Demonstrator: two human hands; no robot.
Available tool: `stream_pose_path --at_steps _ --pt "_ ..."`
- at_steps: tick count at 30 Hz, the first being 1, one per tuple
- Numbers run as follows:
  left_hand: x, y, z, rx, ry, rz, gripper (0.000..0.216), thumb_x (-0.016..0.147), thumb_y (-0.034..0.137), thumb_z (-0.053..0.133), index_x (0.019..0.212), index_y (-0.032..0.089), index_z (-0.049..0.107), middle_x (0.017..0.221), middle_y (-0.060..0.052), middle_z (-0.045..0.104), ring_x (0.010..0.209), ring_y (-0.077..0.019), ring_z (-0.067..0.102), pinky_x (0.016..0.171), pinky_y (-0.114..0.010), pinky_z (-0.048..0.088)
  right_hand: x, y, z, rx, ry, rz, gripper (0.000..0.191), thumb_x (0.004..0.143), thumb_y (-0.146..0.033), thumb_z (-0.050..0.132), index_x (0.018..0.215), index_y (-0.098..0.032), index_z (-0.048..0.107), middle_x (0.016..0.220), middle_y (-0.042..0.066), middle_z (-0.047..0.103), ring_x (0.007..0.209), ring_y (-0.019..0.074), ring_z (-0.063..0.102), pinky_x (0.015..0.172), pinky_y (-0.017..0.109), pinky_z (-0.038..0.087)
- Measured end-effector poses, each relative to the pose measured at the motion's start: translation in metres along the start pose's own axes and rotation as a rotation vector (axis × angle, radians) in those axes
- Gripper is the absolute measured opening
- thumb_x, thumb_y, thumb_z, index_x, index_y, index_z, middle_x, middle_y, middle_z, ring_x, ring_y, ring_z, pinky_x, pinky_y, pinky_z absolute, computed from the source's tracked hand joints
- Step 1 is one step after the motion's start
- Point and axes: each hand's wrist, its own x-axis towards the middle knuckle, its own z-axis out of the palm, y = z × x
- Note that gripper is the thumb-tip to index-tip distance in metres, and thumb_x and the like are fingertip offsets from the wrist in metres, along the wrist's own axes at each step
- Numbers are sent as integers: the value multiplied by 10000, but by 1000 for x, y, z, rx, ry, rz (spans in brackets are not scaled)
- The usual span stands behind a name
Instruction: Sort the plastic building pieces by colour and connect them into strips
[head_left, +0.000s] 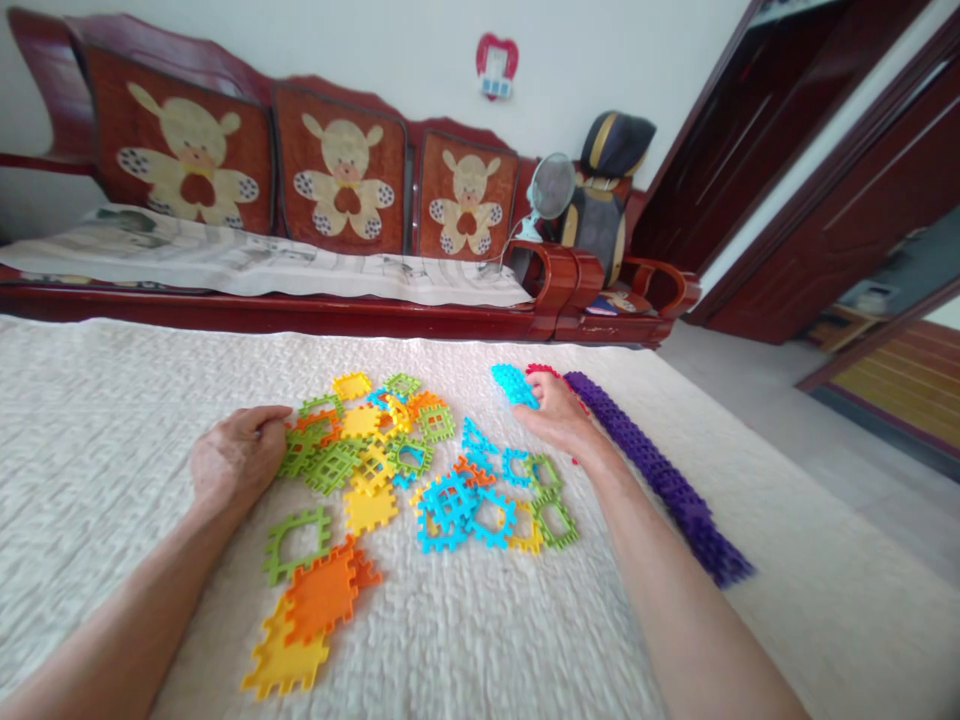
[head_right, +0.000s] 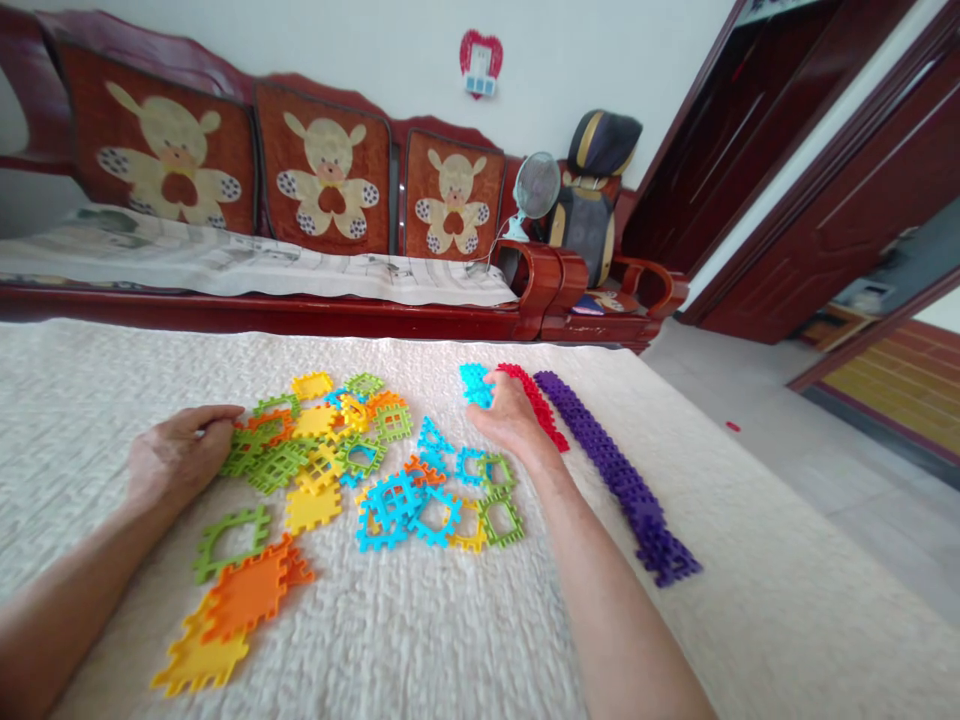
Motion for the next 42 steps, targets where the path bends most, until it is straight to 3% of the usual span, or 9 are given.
stream_pose_path --at_steps 2,4,12,19,29,42 --pt "1 -1 1 1 3 4 446 863 311 400 1095 229 772 1203 -79 728 1095 -310 671 1009 -461 510 4 9 -7 -31 120 26 564 735 -249 638 1287 -185 539 1240 125 579 1093 249 605 969 371 491" --pt "2 -3 2 1 11 10 444 859 310 403 1089 231 775 1202 -78 728 1091 -311 672 1008 -462 512 5 15 -10 -72 155 60 588 722 -224 631 1300 -191 529 1221 125 554 1091 257 599 974 388 493" --pt "4 -3 4 0 15 5 427 860 306 414 1074 239 778 1195 -65 734 1083 -298 676 1007 -452 514 -3 10 -1 -266 -7 109 472 774 -246 605 1232 -133 574 1273 194 534 1136 302 604 985 416 495" --pt "4 -2 3 -2 13 6 424 855 305 417 1060 236 781 1190 -64 736 1058 -291 681 1005 -450 515 1 9 13 -349 -62 151 580 806 -297 608 1326 -57 519 1358 254 525 1206 343 590 1009 402 479" --pt "2 -1 2 -5 27 1 429 845 311 416 1055 234 782 1188 -68 735 1070 -292 675 1010 -451 511 6 10 18 -349 -59 170 654 824 -344 603 1386 -35 475 1394 274 516 1252 347 570 1033 396 459" --pt "2 -3 3 -35 38 18 420 840 312 421 1022 233 790 1150 -72 747 1038 -293 682 1003 -454 517 4 14 19 -332 -6 135 589 838 -397 601 1315 -55 551 1301 259 583 1158 333 621 978 413 488"
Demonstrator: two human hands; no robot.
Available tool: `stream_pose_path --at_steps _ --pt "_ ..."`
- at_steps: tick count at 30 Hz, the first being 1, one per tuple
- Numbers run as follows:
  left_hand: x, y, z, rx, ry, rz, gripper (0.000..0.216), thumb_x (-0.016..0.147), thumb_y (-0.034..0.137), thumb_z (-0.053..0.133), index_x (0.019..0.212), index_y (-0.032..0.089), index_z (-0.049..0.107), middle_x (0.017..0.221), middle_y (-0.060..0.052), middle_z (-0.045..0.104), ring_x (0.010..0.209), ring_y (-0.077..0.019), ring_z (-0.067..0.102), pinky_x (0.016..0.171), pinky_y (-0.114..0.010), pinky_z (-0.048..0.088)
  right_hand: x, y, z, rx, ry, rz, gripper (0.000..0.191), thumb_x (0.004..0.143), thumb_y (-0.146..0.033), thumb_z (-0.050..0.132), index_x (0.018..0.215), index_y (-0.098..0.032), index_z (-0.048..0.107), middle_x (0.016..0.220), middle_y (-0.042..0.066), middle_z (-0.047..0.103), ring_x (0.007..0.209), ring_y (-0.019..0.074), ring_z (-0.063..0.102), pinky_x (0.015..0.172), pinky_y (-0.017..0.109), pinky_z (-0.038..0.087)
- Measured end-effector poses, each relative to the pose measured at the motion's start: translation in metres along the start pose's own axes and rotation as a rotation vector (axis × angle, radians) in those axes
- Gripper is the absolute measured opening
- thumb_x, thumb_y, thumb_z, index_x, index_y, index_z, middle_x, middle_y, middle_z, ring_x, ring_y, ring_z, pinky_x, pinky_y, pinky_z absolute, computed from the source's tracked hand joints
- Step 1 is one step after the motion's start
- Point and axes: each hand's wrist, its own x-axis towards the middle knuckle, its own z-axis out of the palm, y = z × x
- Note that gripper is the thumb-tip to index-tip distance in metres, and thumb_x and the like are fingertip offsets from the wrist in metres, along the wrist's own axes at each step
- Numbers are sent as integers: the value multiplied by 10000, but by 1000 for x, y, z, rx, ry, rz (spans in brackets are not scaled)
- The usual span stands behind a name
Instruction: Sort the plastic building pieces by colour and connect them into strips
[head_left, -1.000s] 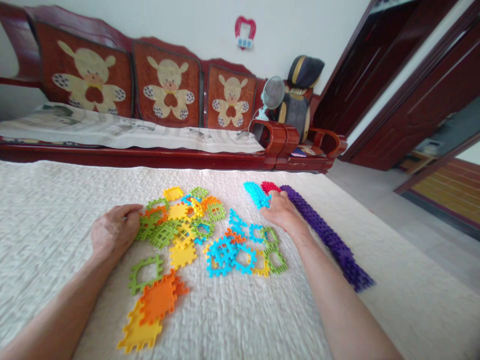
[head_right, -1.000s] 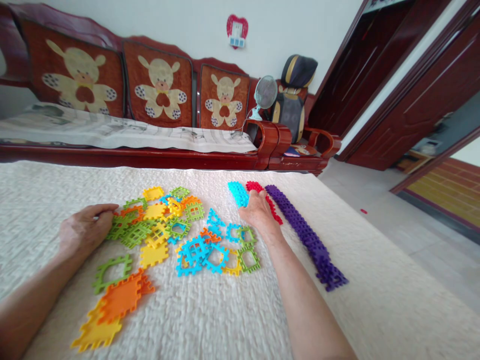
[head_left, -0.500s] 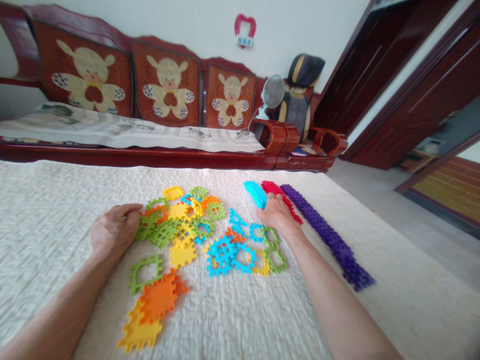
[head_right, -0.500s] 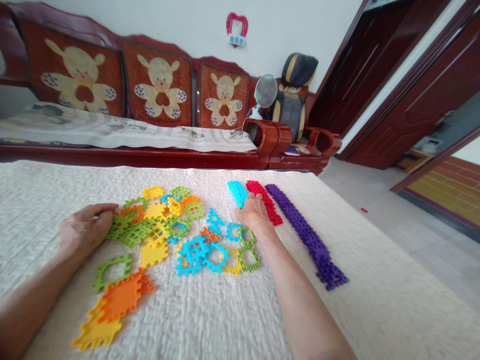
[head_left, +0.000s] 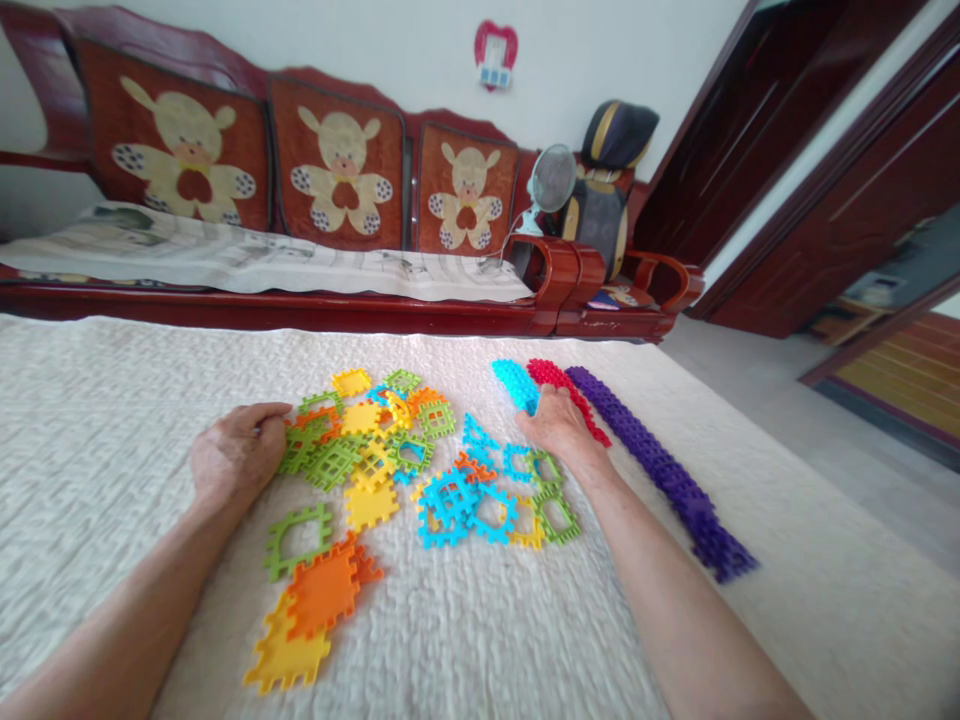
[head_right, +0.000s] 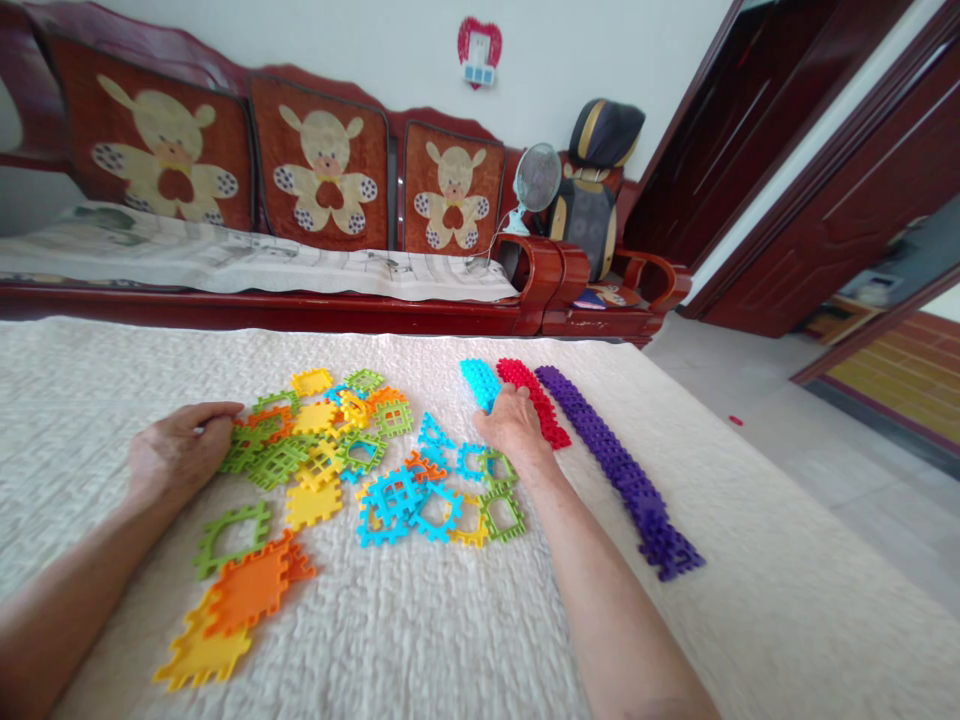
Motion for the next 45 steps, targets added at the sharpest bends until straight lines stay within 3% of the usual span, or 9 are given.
stream_pose_path --at_steps 3,6,11,16,22,26,33,40,45 --pt "0 0 0 10 -4 -1 423 838 306 421 1034 228 787 1166 -73 742 1066 -288 673 1018 -442 503 -4 0 -5 0 71 -62 536 846 -389 604 1275 -69 574 1295 247 565 1194 346 580 1015 440 461" --pt "-2 2 -3 18 -22 -14 447 852 310 404 1077 205 775 1198 -88 730 1083 -285 667 1029 -434 490 -11 -6 -10 91 168 -219 408 866 -304 581 1227 -115 611 1231 180 600 1158 292 588 1016 406 454" --pt "-5 8 -7 -13 -35 3 449 867 292 407 1111 167 762 1197 -105 730 1100 -257 661 1033 -385 478 -29 -24 -6 367 51 -524 167 854 -166 561 952 -162 697 939 59 681 903 171 641 882 295 484" --pt "-6 10 -9 -13 -37 5 410 875 261 436 1102 175 767 1204 -91 732 1086 -243 666 1018 -373 481 -50 -21 7 412 38 -708 262 818 -64 508 927 -191 709 993 57 692 981 179 635 922 306 476" --pt "-7 10 -10 -13 -42 -3 420 880 264 427 1116 169 761 1206 -92 729 1092 -233 657 1016 -356 474 -64 8 18 418 149 -630 330 796 -54 456 947 -206 707 1023 61 683 1015 196 632 961 336 474" --pt "-5 7 -6 -15 -21 -8 436 873 299 415 1112 182 760 1208 -83 728 1051 -230 662 1006 -356 480 -71 18 21 478 200 -597 356 775 -114 510 1076 -189 683 1129 89 678 1109 226 612 1023 377 462" --pt "-3 2 -4 0 -24 -3 443 856 313 423 1111 185 761 1184 -84 733 1025 -242 662 1023 -379 477 -66 7 19 374 16 -821 510 736 -121 560 1231 -199 654 1439 115 544 1357 254 465 1152 477 344" --pt "-5 7 -6 -7 -19 -26 434 839 313 427 1079 203 771 1164 -67 737 1015 -235 662 1018 -367 482 -65 -8 15 233 -181 -807 580 734 -173 597 1311 -228 613 1586 119 388 1461 319 306 1157 592 260" --pt "-5 5 -5 -16 -13 -10 445 827 325 421 1074 199 770 1164 -65 738 1030 -236 662 1033 -366 478 -67 -11 16 280 -149 -796 520 702 -157 607 1220 -197 621 1530 144 448 1428 309 358 1142 564 287"
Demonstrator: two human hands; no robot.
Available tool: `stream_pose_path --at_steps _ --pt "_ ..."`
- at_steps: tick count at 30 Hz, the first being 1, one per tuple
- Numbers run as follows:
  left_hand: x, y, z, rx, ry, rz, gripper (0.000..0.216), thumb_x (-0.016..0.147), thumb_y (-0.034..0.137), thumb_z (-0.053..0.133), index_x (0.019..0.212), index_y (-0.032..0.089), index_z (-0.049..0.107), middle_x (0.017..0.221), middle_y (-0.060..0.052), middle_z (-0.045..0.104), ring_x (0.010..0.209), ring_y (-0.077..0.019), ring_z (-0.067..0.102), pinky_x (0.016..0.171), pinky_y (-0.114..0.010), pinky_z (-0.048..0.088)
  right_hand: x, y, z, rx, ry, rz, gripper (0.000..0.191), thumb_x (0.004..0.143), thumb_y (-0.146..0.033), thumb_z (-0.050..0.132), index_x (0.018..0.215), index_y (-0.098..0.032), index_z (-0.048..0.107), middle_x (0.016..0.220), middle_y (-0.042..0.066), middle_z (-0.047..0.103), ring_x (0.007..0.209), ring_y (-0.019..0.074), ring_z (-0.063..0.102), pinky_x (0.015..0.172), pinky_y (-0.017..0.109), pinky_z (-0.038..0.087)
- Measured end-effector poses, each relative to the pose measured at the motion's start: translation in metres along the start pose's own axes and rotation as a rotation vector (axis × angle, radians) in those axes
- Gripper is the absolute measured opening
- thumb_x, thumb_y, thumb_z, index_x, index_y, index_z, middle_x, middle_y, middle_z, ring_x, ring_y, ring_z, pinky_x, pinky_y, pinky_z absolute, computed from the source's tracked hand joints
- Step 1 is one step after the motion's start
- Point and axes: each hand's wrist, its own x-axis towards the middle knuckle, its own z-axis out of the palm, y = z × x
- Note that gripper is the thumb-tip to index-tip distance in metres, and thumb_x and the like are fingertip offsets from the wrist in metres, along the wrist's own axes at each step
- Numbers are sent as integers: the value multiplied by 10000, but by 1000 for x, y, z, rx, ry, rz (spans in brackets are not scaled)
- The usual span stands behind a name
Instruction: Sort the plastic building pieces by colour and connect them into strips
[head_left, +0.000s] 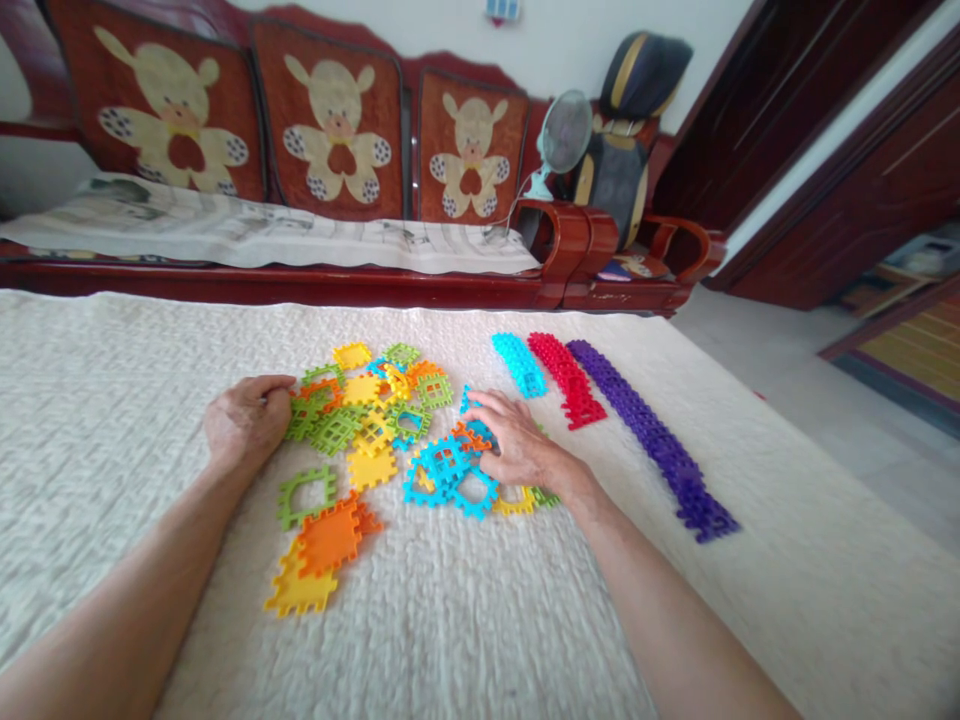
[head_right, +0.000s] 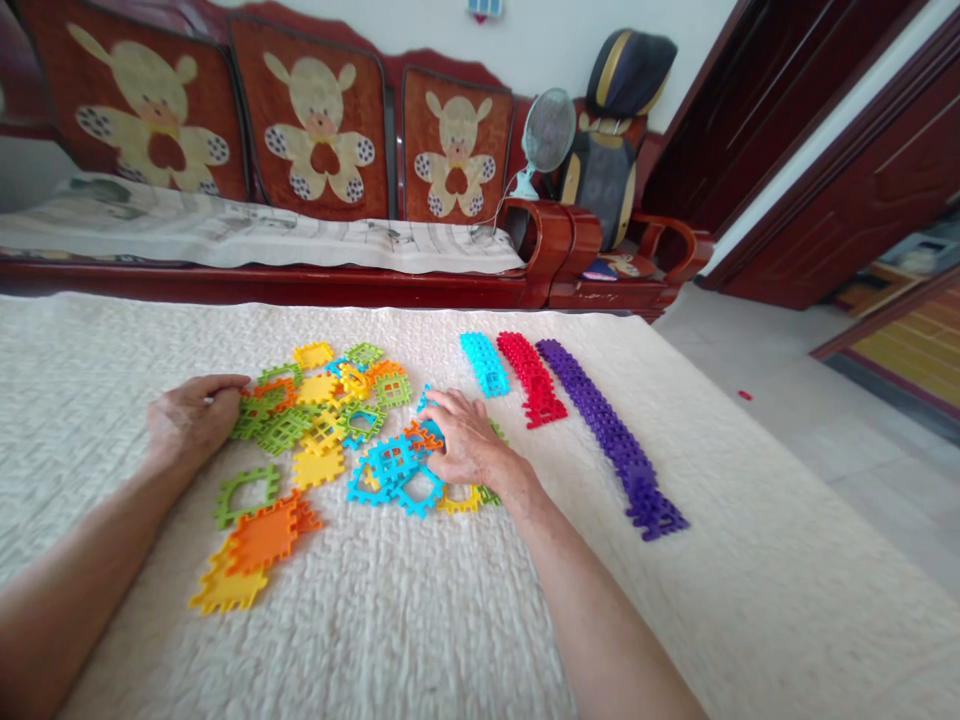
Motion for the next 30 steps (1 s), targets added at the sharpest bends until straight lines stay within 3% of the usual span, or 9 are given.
stream_pose_path --at_steps 7,12,15,18,24,30 --pt "1 -2 1 25 0 -3 444 828 344 417 1056 220 778 1160 -70 739 1059 -281 668 1028 -424 493 0 -11 -1 -91 269 -207 591 695 -66 535 1269 -203 556 1326 138 562 1310 287 465 1119 533 325" --pt "4 -5 2 30 -26 -22 443 833 349 414 1045 230 784 1216 -72 726 1114 -310 658 1036 -452 492 -2 -7 1 -64 365 -186 556 725 -122 591 1275 -192 553 1249 137 566 1211 292 515 1050 485 424" --pt "7 -9 5 31 -11 -10 413 818 346 447 1026 253 791 1198 -58 736 1078 -309 668 1021 -463 504 -6 3 -3 -44 435 -99 553 773 -204 627 1317 -176 530 1244 135 580 1184 277 536 1045 439 436" --pt "9 -12 6 44 -19 -5 410 823 345 453 1043 263 790 1210 -46 734 1078 -304 666 1015 -461 506 -10 18 -8 -135 541 93 530 836 -305 617 1337 -156 530 1217 142 607 1143 289 554 1017 448 432" --pt "9 -10 4 70 -59 -8 457 863 344 402 1099 227 776 1287 -71 698 1127 -318 650 1032 -483 493 -16 51 -14 -391 667 427 407 896 -410 573 1189 -132 629 1121 154 671 1083 325 566 968 484 365" --pt "10 -9 3 72 -71 -19 451 861 346 413 1104 233 775 1291 -72 695 1146 -328 646 1042 -493 488 -15 59 -7 -432 648 496 335 900 -433 581 1077 -157 651 1072 140 702 1080 319 553 970 474 300"
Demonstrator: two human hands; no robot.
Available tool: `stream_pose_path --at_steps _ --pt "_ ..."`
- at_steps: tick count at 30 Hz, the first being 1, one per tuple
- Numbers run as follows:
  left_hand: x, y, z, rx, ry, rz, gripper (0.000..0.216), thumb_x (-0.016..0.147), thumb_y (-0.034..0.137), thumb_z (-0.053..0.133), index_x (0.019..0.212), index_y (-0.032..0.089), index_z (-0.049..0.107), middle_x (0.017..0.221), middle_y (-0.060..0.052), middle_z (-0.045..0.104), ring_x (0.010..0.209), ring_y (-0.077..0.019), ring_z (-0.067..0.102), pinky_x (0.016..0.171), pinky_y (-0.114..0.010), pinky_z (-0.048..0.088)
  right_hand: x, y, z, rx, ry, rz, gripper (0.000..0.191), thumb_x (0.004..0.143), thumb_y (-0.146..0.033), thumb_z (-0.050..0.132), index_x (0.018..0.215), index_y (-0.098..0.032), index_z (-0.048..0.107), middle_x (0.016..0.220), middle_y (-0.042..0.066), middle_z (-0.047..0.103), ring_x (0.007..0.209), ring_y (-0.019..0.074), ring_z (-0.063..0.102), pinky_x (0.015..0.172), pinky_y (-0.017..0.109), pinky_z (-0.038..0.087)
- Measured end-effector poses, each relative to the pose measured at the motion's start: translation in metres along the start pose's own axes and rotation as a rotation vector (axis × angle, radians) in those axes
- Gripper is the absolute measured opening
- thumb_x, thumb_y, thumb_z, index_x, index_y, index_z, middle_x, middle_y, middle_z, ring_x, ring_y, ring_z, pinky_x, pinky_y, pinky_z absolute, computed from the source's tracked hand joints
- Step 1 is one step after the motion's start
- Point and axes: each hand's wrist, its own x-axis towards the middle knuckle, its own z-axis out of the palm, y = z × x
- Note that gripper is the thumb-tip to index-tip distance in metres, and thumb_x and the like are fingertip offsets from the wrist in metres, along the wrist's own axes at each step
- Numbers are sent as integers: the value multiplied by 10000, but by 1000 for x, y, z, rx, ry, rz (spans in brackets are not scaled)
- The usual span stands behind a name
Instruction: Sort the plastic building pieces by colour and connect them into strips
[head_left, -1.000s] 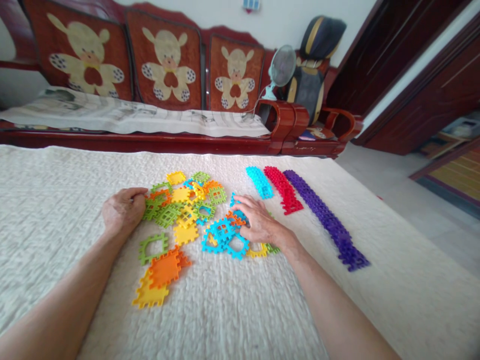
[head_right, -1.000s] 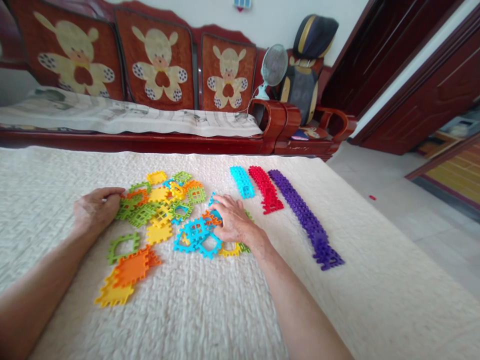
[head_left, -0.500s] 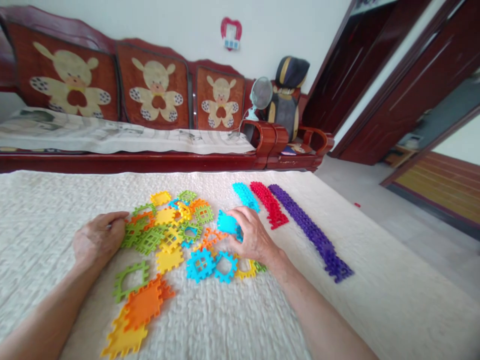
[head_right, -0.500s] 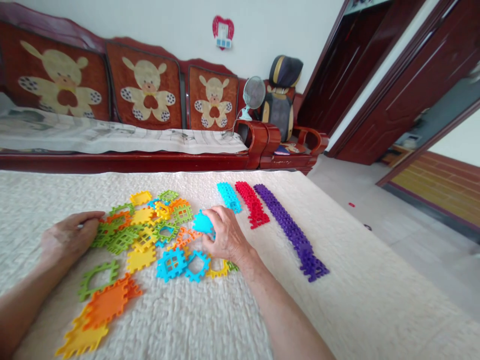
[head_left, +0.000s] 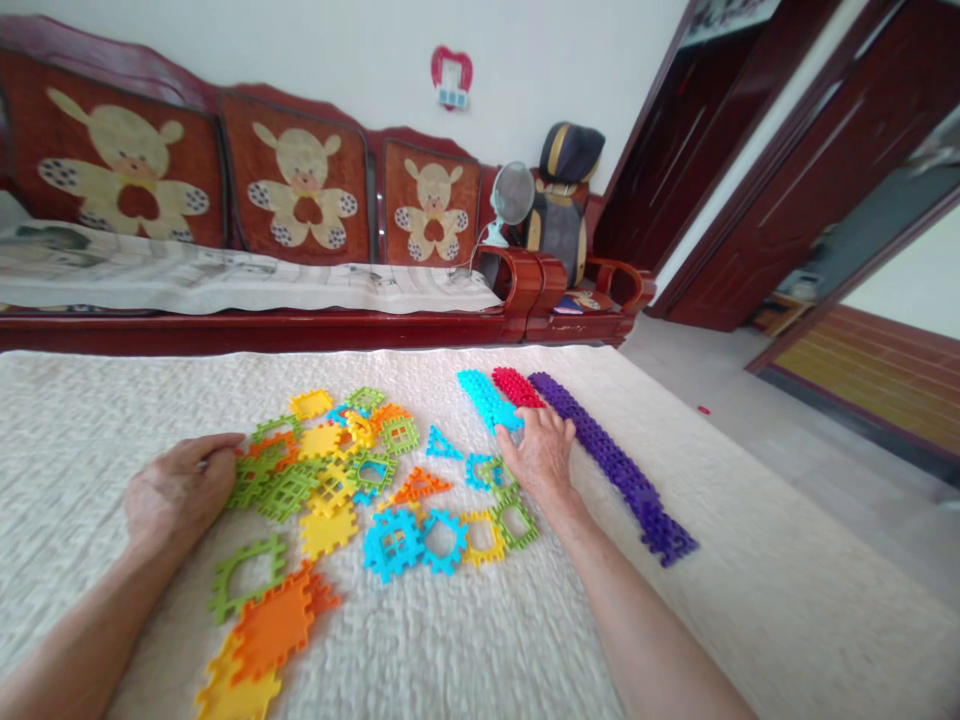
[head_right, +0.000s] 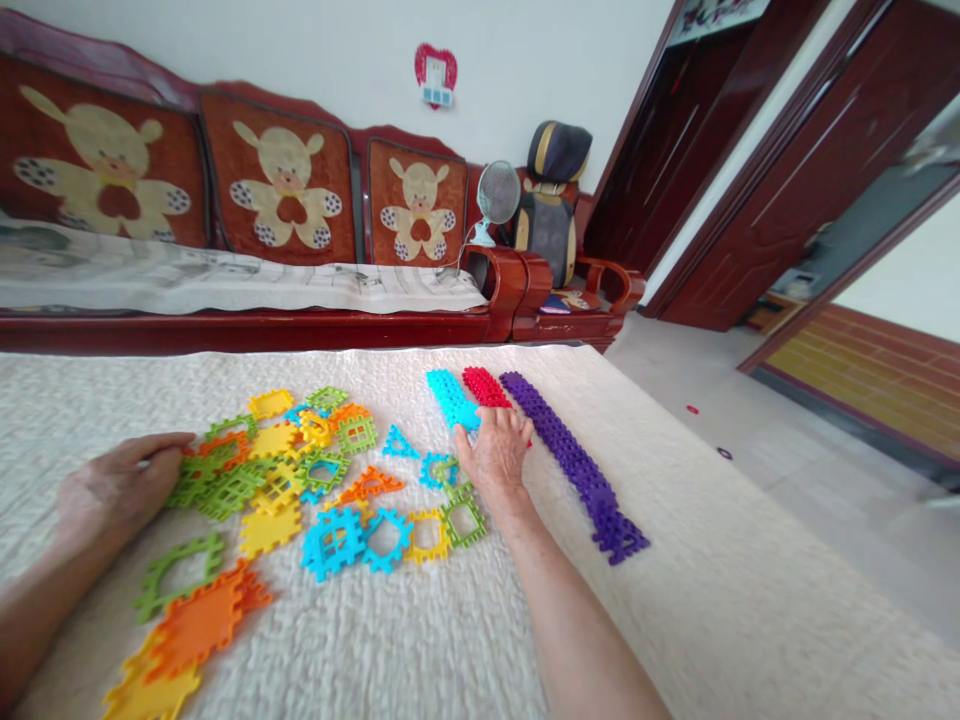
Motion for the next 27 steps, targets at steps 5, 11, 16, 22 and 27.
stream_pose_path --at_steps 5,11,16,22,27 --pt "-2 4 -3 7 -10 -27 466 856 349 397 1109 240 773 1301 -60 690 1168 -325 636 1047 -470 486 0 -3 3 -12 -19 18 327 888 -433 598 1056 -158 656 1077 144 705 1091 326 541 987 488 284" --pt "-2 2 -3 7 -26 -34 486 853 368 384 1125 243 766 1315 -56 681 1184 -322 629 1066 -454 470 0 -3 4 -37 -65 47 347 863 -454 634 1044 -159 665 1076 150 713 1095 337 539 987 505 292" --pt "-2 2 -2 -5 -4 -23 484 844 369 389 1111 238 771 1298 -61 690 1155 -328 642 1053 -462 479 -1 -2 6 -46 -66 56 352 850 -468 645 1030 -166 663 1065 146 708 1084 333 542 974 496 296" --pt "-2 0 -1 -19 12 -25 459 841 352 404 1080 241 779 1273 -57 705 1148 -324 651 1055 -468 481 0 1 3 21 10 14 309 852 -442 635 1001 -171 654 1044 129 700 1060 319 562 970 489 320" --pt "-3 3 -1 -28 18 -25 444 848 338 414 1081 235 778 1257 -61 713 1145 -314 654 1051 -470 488 0 1 0 251 55 -104 143 889 -298 554 935 -193 640 956 93 694 970 255 607 924 410 414"
